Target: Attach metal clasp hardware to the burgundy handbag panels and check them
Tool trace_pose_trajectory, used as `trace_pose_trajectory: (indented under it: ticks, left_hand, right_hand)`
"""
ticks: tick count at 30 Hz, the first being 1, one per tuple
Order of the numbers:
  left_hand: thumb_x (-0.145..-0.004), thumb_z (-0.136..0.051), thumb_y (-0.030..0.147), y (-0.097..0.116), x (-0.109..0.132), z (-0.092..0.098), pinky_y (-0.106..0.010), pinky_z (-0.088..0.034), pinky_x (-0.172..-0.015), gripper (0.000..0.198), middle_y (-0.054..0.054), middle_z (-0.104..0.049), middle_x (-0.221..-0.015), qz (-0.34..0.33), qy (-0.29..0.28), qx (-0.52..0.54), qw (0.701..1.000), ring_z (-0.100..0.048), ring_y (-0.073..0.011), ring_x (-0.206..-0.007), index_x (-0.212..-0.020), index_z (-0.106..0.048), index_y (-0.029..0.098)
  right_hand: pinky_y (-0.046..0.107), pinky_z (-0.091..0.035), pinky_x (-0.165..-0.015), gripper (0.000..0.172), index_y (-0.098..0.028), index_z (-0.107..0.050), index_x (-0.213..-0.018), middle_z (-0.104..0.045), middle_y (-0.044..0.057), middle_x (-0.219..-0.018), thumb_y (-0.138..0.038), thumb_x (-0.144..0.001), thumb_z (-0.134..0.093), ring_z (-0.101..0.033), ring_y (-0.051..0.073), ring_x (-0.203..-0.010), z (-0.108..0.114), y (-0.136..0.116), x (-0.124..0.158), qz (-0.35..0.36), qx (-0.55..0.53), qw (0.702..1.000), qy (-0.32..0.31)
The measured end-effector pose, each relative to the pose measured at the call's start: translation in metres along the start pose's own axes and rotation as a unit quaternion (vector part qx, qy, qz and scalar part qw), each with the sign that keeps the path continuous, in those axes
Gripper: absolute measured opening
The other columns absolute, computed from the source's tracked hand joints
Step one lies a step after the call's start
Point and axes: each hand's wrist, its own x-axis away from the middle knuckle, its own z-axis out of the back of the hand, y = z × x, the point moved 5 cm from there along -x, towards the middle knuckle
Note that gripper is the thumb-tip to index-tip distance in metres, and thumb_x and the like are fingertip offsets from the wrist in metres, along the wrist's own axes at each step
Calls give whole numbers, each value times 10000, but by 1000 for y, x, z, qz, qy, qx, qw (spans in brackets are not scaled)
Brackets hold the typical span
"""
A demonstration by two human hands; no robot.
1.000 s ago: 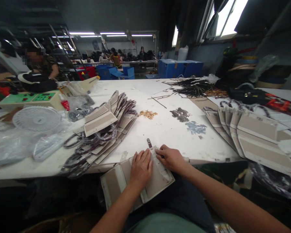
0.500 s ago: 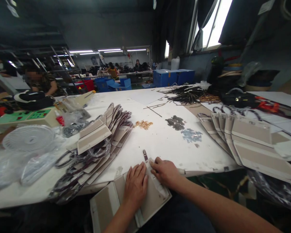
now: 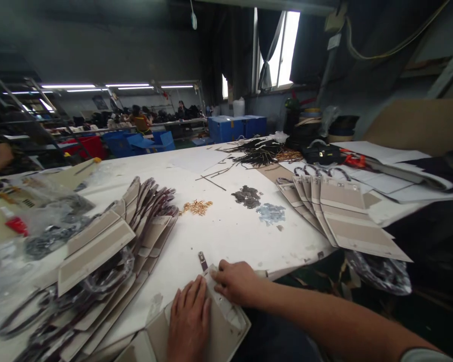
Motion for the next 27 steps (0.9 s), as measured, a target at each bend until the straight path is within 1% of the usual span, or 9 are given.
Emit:
trace_pose_trajectory:
  ticks: [3, 6, 7, 10, 13, 18, 22, 25, 27]
  left_hand:
    - [-1001, -491, 256, -3, 2, -2, -487, -391, -1146, 571, -54, -638, -1453, -6, 14, 5, 1000, -578, -281, -1310, -1569, -433, 241]
    - [-1001, -491, 264, -5, 3, -5, -490, -376, -1152, 657, -57, -630, -1463, 4, 15, 20, 1000, -579, -286, -1309, -1633, -315, 251]
    - [-1001, -491, 268, -5, 2, -5, -494, -372, -1157, 671, -58, -628, -1465, 9, 13, 27, 1000, -578, -290, -1312, -1642, -295, 253]
    - [-1002, -494, 283, -5, 1, -5, -499, -350, -1174, 667, -59, -626, -1468, 24, 13, 49, 998, -566, -301, -1329, -1640, -302, 255]
    - [-1007, -500, 283, -3, 0, -1, -490, -323, -1195, 605, -56, -621, -1476, 36, 5, 61, 997, -552, -295, -1343, -1599, -383, 240]
    - [-1017, -494, 256, 4, 0, 10, -514, -327, -1219, 513, -54, -576, -1528, 71, -47, 86, 993, -519, -289, -1383, -1528, -487, 210]
    - [-1012, -509, 247, 6, 1, 13, -550, -336, -1239, 519, -64, -548, -1553, 107, -89, 119, 983, -488, -292, -1420, -1529, -497, 201]
    - [-1004, -521, 239, 8, 1, 15, -559, -340, -1246, 532, -65, -552, -1549, 119, -92, 139, 979, -485, -289, -1426, -1535, -498, 212]
    - [-1003, -525, 241, 8, 1, 15, -563, -342, -1247, 533, -63, -555, -1546, 121, -90, 146, 978, -488, -289, -1423, -1535, -501, 226]
  right_hand:
    - [301, -527, -795, 376, -333, -701, -1293, -713, 26, -1164, -481, -948, -684, -716, 228, -954, 19, 33, -3, -50, -60, 997, 25]
    - [266, -497, -890, 317, -366, -736, -1257, -727, -18, -1195, -445, -954, -689, -685, 188, -1063, 48, 104, 0, -197, -57, 977, 64]
    - [279, -493, -898, 311, -350, -740, -1261, -722, -5, -1224, -431, -971, -663, -675, 198, -1085, 57, 130, 4, -239, -39, 968, 71]
    - [334, -490, -893, 312, -258, -765, -1230, -692, 80, -1295, -366, -984, -607, -652, 259, -1125, 75, 201, 16, -333, 3, 940, 73]
    - [315, -482, -819, 303, -260, -798, -1151, -703, 81, -1257, -377, -971, -585, -666, 254, -1066, 73, 241, 25, -387, 25, 920, 62]
    - [304, -442, -719, 294, -250, -818, -1028, -751, 72, -1125, -370, -950, -561, -674, 250, -980, 57, 258, 28, -396, 44, 916, 46]
    - [313, -424, -692, 277, -218, -807, -997, -763, 89, -1060, -347, -932, -570, -673, 253, -937, 60, 262, 25, -371, 52, 926, 47]
    - [307, -438, -667, 275, -206, -789, -967, -767, 82, -954, -377, -922, -578, -674, 233, -826, 73, 240, 20, -328, -15, 940, 95]
    - [298, -459, -641, 285, -197, -786, -965, -763, 74, -885, -410, -891, -611, -663, 214, -730, 77, 204, 12, -281, -106, 948, 107]
